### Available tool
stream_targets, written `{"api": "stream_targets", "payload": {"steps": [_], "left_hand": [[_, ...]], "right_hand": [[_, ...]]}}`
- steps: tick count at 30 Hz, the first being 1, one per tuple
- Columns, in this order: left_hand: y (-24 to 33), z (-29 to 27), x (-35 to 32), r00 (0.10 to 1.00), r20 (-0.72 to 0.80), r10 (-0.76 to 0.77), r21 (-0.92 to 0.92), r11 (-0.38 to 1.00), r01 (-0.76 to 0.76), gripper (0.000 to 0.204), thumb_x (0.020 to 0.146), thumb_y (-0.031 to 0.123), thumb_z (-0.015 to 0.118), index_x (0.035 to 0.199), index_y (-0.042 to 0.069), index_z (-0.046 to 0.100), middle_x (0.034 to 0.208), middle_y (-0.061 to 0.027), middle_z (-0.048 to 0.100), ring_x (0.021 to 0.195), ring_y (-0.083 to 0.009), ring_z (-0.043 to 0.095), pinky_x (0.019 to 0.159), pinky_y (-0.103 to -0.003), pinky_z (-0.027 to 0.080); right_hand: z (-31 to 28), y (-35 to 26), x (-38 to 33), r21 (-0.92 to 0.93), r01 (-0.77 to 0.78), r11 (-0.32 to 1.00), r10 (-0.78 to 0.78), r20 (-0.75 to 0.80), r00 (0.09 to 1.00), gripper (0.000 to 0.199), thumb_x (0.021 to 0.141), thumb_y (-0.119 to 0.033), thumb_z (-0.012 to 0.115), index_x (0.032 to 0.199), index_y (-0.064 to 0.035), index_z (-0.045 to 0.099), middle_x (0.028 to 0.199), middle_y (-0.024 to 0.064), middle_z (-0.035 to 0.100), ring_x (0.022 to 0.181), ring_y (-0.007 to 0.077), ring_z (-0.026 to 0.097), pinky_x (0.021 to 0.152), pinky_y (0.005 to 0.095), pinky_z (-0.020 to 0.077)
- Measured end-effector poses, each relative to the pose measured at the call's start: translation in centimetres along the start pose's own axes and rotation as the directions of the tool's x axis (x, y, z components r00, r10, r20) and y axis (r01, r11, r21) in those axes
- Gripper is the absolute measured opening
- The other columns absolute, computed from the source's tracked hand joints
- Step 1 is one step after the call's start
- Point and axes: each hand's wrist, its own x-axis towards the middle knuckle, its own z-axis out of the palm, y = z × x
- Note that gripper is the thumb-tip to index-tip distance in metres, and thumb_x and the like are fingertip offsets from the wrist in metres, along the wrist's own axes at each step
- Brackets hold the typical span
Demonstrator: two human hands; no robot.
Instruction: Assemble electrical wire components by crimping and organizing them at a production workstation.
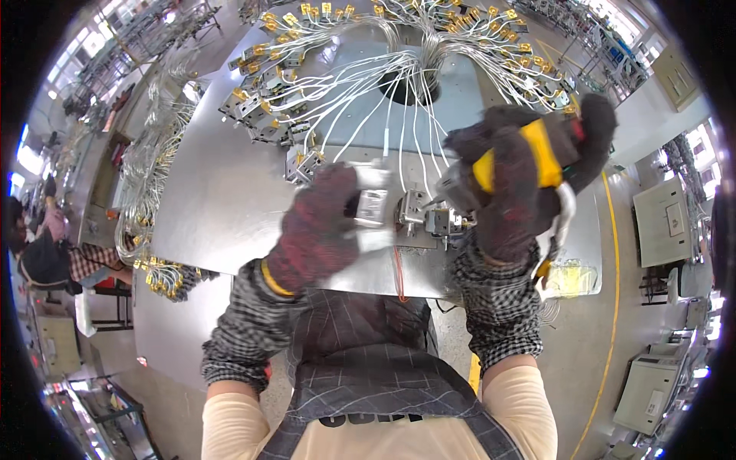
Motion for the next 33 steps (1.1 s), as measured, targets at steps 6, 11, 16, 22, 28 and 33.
{"api": "stream_targets", "payload": {"steps": [6, 11, 16, 22, 28, 33], "left_hand": [[2.6, 2.6, 3.3, 0.999, 0.003, 0.045, -0.073, 0.996, -0.044, 0.054, 0.068, 0.032, 0.08, 0.11, 0.005, 0.058, 0.096, -0.0134, 0.063, 0.081, -0.0243, 0.066, 0.072, -0.033, 0.053], [-0.9, 1.0, 2.8, 0.977, 0.18, -0.112, -0.104, 0.986, 0.133, 0.051, 0.073, 0.02, 0.077, 0.114, 0.001, 0.055, 0.093, -0.0147, 0.067, 0.087, -0.0233, 0.067, 0.077, -0.032, 0.052], [1.6, 1.6, 2.8, 0.999, 0.047, 0.005, 0.032, 0.999, -0.006, 0.049, 0.071, 0.025, 0.079, 0.111, 0.004, 0.059, 0.092, -0.0141, 0.067, 0.081, -0.0222, 0.068, 0.071, -0.033, 0.054], [0.4, 1.0, 3.3, 0.995, 0.088, -0.054, 0.036, 0.998, 0.051, 0.051, 0.07, 0.041, 0.077, 0.105, 0.007, 0.059, 0.09, -0.0139, 0.066, 0.078, -0.0285, 0.067, 0.065, -0.036, 0.053], [1.4, 2.3, 3.8, 0.99, 0.133, 0.047, -0.014, 0.999, -0.046, 0.059, 0.067, 0.036, 0.081, 0.113, 0.007, 0.059, 0.095, -0.012, 0.066, 0.084, -0.0235, 0.068, 0.071, -0.033, 0.054], [1.0, 2.3, 3.5, 0.986, 0.166, -0.001, 0.153, 0.988, -0.025, 0.061, 0.067, 0.037, 0.081, 0.114, 0.005, 0.057, 0.097, -0.0149, 0.066, 0.087, -0.026, 0.067, 0.074, -0.035, 0.053]], "right_hand": [[-2.5, -0.7, 1.4, -0.068, 0.08, 0.994, -0.094, -0.231, 0.968, 0.068, 0.085, -0.006, 0.063, 0.14, -0.0069, 0.022, 0.092, 0.0177, 0.062, 0.071, 0.0256, 0.062, 0.058, 0.0344, 0.0531], [0.6, -0.5, -0.2, -0.008, 0.184, 0.983, -0.183, -0.14, 0.973, 0.07, 0.085, -0.014, 0.062, 0.14, -0.0145, 0.018, 0.084, 0.0167, 0.061, 0.064, 0.0253, 0.063, 0.059, 0.0431, 0.0573], [-2.2, 0.1, 0.8, -0.15, 0.227, 0.962, -0.229, 0.003, 0.973, 0.063, 0.087, -0.011, 0.057, 0.138, -0.0125, 0.021, 0.087, 0.016, 0.061, 0.068, 0.0235, 0.063, 0.061, 0.04, 0.058], [-4.2, 0.5, 0.5, -0.305, 0.084, 0.949, -0.122, -0.105, 0.987, 0.036, 0.096, -0.021, 0.043, 0.125, -0.0005, 0.039, 0.093, 0.0178, 0.061, 0.076, 0.026, 0.065, 0.077, 0.0393, 0.0553], [-3.4, -0.6, 0.8, -0.42, 0.123, 0.899, -0.176, -0.091, 0.98, 0.043, 0.092, -0.02, 0.045, 0.131, -0.0061, 0.036, 0.084, 0.0154, 0.065, 0.071, 0.0273, 0.066, 0.081, 0.0398, 0.0529], [-2.7, 0.0, 0.8, -0.185, 0.149, 0.971, -0.193, -0.249, 0.949, 0.04, 0.09, -0.018, 0.047, 0.129, -0.0117, 0.042, 0.083, 0.015, 0.065, 0.061, 0.0259, 0.065, 0.091, 0.0371, 0.0481]]}}
